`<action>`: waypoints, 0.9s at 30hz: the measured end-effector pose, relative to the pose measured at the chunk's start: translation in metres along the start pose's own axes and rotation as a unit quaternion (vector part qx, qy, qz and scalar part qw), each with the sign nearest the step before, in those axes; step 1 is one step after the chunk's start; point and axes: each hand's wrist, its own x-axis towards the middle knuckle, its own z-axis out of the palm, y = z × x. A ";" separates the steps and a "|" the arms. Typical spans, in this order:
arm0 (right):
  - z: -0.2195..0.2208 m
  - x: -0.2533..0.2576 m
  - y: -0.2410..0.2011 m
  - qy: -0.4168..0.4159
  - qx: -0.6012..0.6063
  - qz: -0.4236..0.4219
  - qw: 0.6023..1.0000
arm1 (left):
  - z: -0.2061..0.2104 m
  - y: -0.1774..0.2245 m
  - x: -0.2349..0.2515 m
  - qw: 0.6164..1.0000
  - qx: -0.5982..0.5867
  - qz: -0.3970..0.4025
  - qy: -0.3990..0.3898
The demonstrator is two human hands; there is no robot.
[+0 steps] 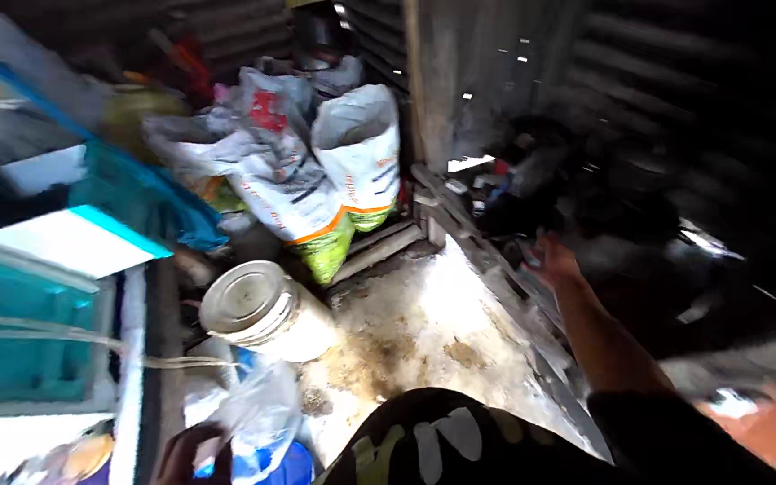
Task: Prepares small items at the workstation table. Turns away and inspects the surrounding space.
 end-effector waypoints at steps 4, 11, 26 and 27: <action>0.153 -0.059 0.090 -0.331 -0.175 0.064 0.925 | 0.020 -0.007 0.065 0.990 -0.139 -0.007 0.031; 0.345 -0.175 0.064 -0.623 -0.133 0.014 0.771 | 0.066 -0.026 0.215 0.970 -0.229 -0.032 0.078; 0.672 -0.012 0.070 -0.658 -0.356 -0.235 0.621 | 0.071 -0.163 0.425 0.899 -0.343 -0.269 0.039; 0.696 -0.006 0.065 -0.672 -0.370 -0.215 0.605 | 0.067 -0.171 0.443 0.891 -0.350 -0.279 0.076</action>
